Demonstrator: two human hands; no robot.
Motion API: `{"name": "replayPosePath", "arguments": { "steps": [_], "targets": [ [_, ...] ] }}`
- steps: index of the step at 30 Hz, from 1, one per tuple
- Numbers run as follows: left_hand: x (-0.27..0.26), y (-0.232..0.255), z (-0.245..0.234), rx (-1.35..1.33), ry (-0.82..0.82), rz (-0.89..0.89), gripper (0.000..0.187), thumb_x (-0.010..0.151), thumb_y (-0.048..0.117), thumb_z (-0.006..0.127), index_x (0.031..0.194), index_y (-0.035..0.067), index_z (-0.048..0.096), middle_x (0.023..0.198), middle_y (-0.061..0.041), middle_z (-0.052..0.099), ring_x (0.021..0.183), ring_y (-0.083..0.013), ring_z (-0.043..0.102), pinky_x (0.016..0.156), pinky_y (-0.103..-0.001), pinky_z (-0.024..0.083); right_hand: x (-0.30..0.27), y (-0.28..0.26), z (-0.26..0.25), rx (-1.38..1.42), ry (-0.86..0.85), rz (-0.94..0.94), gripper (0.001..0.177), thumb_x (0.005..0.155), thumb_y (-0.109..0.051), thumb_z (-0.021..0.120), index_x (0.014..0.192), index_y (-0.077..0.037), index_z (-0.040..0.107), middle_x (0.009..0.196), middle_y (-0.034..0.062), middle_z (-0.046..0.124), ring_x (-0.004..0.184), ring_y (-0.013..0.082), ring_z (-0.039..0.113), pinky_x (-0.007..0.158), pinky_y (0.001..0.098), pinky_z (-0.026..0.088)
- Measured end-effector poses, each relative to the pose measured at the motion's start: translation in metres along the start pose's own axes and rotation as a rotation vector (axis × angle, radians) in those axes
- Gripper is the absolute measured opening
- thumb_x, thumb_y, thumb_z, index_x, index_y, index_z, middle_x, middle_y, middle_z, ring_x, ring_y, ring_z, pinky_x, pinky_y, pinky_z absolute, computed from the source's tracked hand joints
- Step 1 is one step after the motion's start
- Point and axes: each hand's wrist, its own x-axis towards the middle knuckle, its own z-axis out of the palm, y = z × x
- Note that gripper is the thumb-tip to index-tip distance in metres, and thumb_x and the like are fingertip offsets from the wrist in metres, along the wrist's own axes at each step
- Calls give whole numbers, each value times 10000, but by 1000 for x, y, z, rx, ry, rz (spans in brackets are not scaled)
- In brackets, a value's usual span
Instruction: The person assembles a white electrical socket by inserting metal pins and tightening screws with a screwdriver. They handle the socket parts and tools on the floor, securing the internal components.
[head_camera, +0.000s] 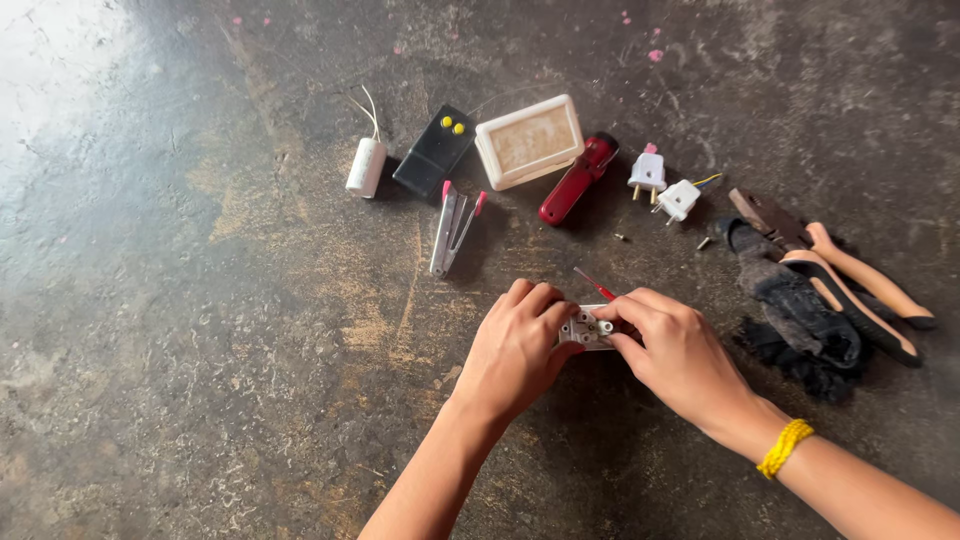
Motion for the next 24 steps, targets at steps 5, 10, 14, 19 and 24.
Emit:
{"name": "replayPosePath", "arguments": {
  "steps": [5, 10, 14, 19, 24],
  "targets": [
    [1, -2, -5, 26, -24, 9, 423, 742, 238, 856, 1103, 63, 722, 1122, -71, 659, 1088, -285, 587, 947, -409, 483, 1, -5, -1, -25, 34, -61, 260, 832, -52, 711, 1090, -63, 731, 1006, 110, 720, 879, 294, 725, 762, 404, 571],
    [-3, 2, 2, -35, 77, -48, 469, 690, 284, 880, 1091, 98, 722, 1127, -63, 649, 1092, -293, 573, 934, -428, 455, -1, -5, -1, -17, 21, -1, 257, 837, -69, 716, 1093, -81, 726, 1033, 93, 721, 876, 287, 730, 748, 399, 575],
    [-5, 3, 9, -50, 146, -85, 433, 702, 308, 885, 1065, 131, 728, 1115, -53, 647, 1101, -292, 570, 949, -438, 439, -1, -6, -1, -49, 52, -58, 250, 843, -67, 720, 1092, -84, 732, 1014, 101, 721, 890, 298, 718, 754, 411, 564],
    [-7, 2, 11, -43, 164, -92, 415, 701, 319, 883, 1043, 136, 735, 1115, -51, 650, 1119, -281, 573, 967, -434, 438, 3, -3, -7, 45, -31, 112, 286, 855, -77, 689, 1132, -122, 740, 965, 79, 731, 766, 256, 737, 731, 390, 591],
    [-8, 2, 14, -30, 153, -100, 432, 682, 317, 880, 1052, 141, 743, 1135, -55, 643, 1128, -282, 564, 979, -430, 437, -3, 3, -34, -51, 1, -13, 457, 942, -98, 572, 1394, -146, 617, 963, 114, 764, 832, 289, 758, 768, 402, 590]
  ]
}}
